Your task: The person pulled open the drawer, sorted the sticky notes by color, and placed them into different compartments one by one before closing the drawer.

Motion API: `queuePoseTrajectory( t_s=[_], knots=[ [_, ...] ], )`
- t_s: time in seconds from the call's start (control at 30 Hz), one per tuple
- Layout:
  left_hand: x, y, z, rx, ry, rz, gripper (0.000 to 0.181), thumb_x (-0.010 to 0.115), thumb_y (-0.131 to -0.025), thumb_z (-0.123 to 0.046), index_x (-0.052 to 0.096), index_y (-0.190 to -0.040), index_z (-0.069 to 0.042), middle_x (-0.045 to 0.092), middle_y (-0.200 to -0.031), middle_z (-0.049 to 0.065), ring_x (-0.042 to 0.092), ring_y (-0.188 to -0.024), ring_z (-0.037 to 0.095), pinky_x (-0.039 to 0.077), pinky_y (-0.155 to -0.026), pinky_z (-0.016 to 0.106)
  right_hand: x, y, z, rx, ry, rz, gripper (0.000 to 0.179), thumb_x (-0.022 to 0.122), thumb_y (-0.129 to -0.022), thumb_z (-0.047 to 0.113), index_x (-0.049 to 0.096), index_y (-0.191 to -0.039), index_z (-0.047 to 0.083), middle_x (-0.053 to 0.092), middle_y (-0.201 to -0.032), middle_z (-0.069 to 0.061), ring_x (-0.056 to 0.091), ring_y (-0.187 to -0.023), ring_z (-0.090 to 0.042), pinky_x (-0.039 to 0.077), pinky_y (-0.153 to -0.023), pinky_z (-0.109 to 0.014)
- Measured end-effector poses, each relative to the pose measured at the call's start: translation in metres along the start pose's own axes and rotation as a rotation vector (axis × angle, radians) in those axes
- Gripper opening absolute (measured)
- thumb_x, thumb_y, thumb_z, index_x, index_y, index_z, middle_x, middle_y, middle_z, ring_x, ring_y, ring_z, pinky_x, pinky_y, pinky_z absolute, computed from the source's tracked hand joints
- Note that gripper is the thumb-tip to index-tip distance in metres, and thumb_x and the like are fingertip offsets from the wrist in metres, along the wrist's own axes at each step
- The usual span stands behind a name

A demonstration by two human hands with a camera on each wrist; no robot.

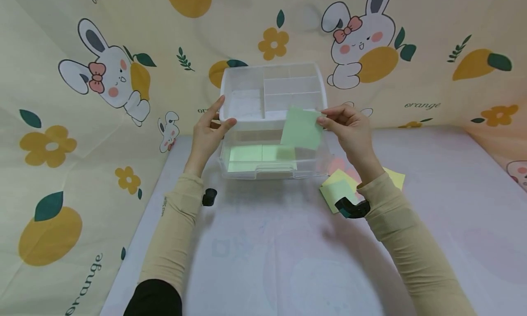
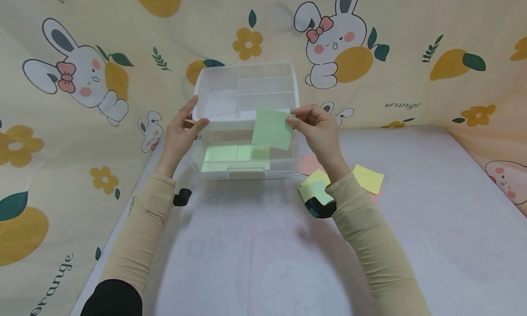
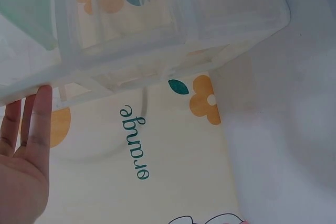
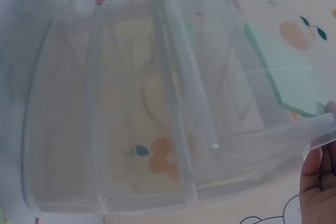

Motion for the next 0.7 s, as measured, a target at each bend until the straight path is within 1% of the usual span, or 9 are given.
queuePoseTrajectory(
  t_s=[0.13,0.23,0.4,0.5,0.57,0.6,0.63,0.7],
  knots=[
    [0.000,0.001,0.001,0.034,-0.005,-0.002,0.063,0.064,-0.078,-0.051,0.038,-0.136,-0.050,0.056,-0.110,0.010,0.054,-0.080,0.015,0.049,-0.064,0.018,0.001,0.000,-0.005,0.039,0.168,0.022,0.011,0.074,-0.078,0.007,0.071,-0.088,0.010,0.066,-0.074,0.009,0.060,-0.067,-0.004,0.049,-0.064,-0.014],
    [-0.001,0.001,0.002,0.058,-0.005,-0.004,0.062,0.064,-0.079,-0.051,0.038,-0.136,-0.049,0.057,-0.110,0.010,0.054,-0.079,0.015,0.049,-0.064,0.018,0.001,0.000,-0.008,0.036,0.267,0.059,0.009,0.073,-0.081,0.010,0.071,-0.089,0.009,0.067,-0.077,0.011,0.060,-0.069,-0.003,0.048,-0.064,-0.014],
    [-0.001,0.001,0.003,0.064,-0.007,-0.006,0.063,0.063,-0.078,-0.054,0.038,-0.135,-0.050,0.057,-0.111,0.010,0.053,-0.079,0.016,0.049,-0.064,0.018,0.001,0.001,-0.013,0.027,0.426,0.127,0.016,0.070,-0.084,0.014,0.070,-0.096,0.003,0.067,-0.080,0.014,0.057,-0.067,-0.002,0.045,-0.060,-0.014],
    [-0.001,0.001,0.004,0.060,-0.007,-0.004,0.063,0.063,-0.078,-0.054,0.038,-0.135,-0.050,0.057,-0.111,0.010,0.053,-0.080,0.017,0.049,-0.064,0.019,0.001,0.001,-0.016,0.039,0.555,0.170,0.022,0.068,-0.086,0.020,0.070,-0.103,0.006,0.061,-0.076,0.016,0.049,-0.062,-0.004,0.039,-0.055,-0.016],
    [-0.001,0.001,0.004,0.059,-0.006,-0.002,0.063,0.063,-0.078,-0.054,0.038,-0.135,-0.050,0.057,-0.111,0.010,0.053,-0.080,0.017,0.049,-0.065,0.019,0.001,0.001,-0.017,0.039,0.630,0.206,0.022,0.066,-0.087,0.022,0.070,-0.106,0.010,0.060,-0.078,0.017,0.045,-0.062,-0.006,0.037,-0.055,-0.018],
    [-0.001,0.001,0.004,0.057,-0.003,0.000,0.063,0.063,-0.078,-0.053,0.038,-0.135,-0.050,0.057,-0.111,0.010,0.053,-0.080,0.017,0.049,-0.065,0.019,0.002,0.002,-0.017,0.036,0.661,0.224,0.022,0.065,-0.088,0.022,0.070,-0.106,0.012,0.061,-0.079,0.016,0.044,-0.063,-0.008,0.036,-0.055,-0.018],
    [-0.001,0.002,0.000,0.051,-0.001,0.004,0.062,0.064,-0.080,-0.049,0.038,-0.137,-0.047,0.056,-0.111,0.011,0.053,-0.081,0.017,0.048,-0.065,0.018,0.002,0.002,-0.017,0.024,0.692,0.247,0.021,0.064,-0.089,0.022,0.070,-0.107,0.012,0.062,-0.081,0.012,0.043,-0.063,-0.008,0.035,-0.055,-0.019],
    [-0.001,0.002,0.000,0.045,0.003,0.006,0.062,0.064,-0.082,-0.046,0.038,-0.138,-0.046,0.056,-0.112,0.011,0.052,-0.080,0.016,0.048,-0.064,0.017,0.003,0.002,-0.015,0.018,0.738,0.292,0.019,0.062,-0.090,0.021,0.070,-0.105,0.013,0.064,-0.086,0.008,0.044,-0.065,-0.010,0.036,-0.056,-0.019]
  ],
)
Point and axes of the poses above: each hand's wrist, its own y-axis away from the middle knuckle, its own x-axis out of the palm, z = x × y, the point moved 3 cm from there along -y, towards the middle knuckle
